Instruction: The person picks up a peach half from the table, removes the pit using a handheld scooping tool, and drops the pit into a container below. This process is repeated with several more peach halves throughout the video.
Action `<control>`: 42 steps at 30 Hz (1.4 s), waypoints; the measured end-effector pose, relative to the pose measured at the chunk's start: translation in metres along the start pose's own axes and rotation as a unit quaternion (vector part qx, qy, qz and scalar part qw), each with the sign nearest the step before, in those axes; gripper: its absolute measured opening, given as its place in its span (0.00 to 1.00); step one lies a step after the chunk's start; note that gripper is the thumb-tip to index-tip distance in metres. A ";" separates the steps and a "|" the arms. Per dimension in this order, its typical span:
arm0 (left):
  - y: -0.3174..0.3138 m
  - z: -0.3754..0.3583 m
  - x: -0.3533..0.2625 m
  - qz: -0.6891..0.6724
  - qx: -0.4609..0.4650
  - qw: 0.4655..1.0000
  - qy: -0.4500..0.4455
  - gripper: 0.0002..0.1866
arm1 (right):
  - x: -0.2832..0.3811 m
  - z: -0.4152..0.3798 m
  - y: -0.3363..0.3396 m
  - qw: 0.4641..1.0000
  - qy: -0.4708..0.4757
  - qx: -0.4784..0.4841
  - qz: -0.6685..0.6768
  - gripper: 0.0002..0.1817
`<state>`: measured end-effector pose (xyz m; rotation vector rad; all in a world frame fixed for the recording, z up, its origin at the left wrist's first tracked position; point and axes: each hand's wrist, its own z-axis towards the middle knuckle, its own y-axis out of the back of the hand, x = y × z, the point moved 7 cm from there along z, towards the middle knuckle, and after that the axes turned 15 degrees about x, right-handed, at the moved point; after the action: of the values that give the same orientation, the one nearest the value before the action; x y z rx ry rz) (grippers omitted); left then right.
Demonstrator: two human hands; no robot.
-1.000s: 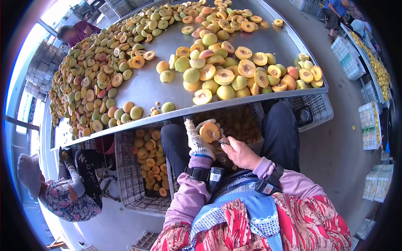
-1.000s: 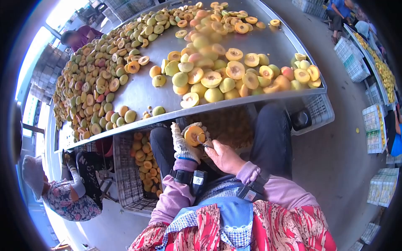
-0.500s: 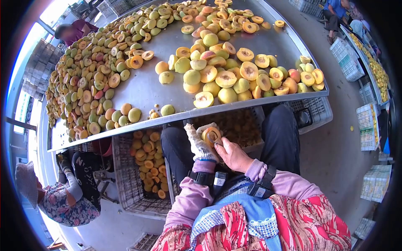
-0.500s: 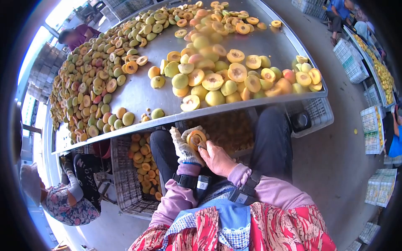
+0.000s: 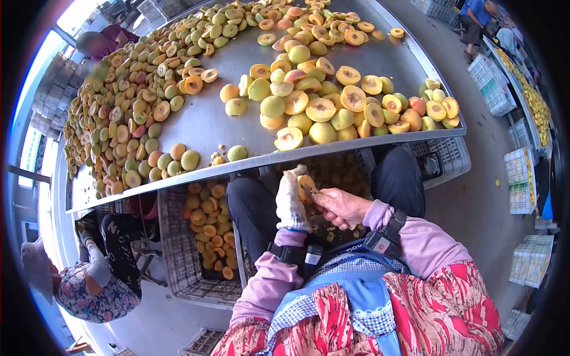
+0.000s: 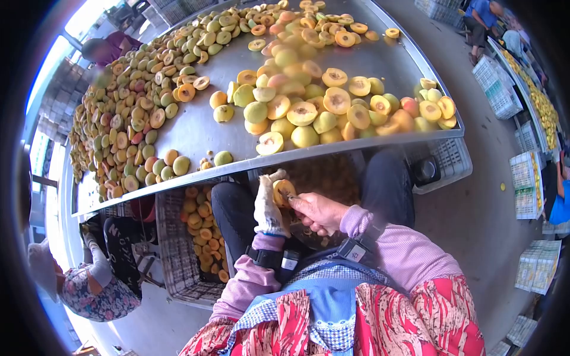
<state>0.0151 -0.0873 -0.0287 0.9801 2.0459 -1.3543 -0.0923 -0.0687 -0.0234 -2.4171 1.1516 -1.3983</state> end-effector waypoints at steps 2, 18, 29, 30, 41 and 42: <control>0.014 0.007 0.010 -0.027 0.018 0.997 -0.075 0.23 | -0.003 0.004 -0.011 0.997 -0.002 0.043 0.057 0.18; -0.018 -0.007 -0.003 0.209 0.158 0.965 0.000 0.14 | -0.009 -0.029 -0.009 0.995 -0.079 0.036 -0.055 0.18; -0.010 -0.028 -0.008 0.221 0.045 0.970 -0.091 0.09 | -0.036 -0.020 -0.033 0.989 0.021 0.086 0.114 0.18; -0.019 -0.031 -0.017 0.296 0.080 0.941 -0.145 0.07 | -0.036 -0.020 -0.037 0.973 0.011 0.143 0.183 0.20; -0.017 -0.008 0.000 0.175 0.162 0.965 0.109 0.16 | -0.026 -0.022 -0.031 0.994 -0.003 0.093 0.058 0.18; -0.014 -0.009 -0.003 0.242 0.144 0.957 0.069 0.15 | -0.027 -0.021 -0.028 0.997 -0.015 0.081 0.009 0.18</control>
<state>0.0063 -0.0837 -0.0149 1.6191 1.5675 -1.3562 -0.1006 -0.0253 -0.0178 -2.3016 1.0090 -1.3862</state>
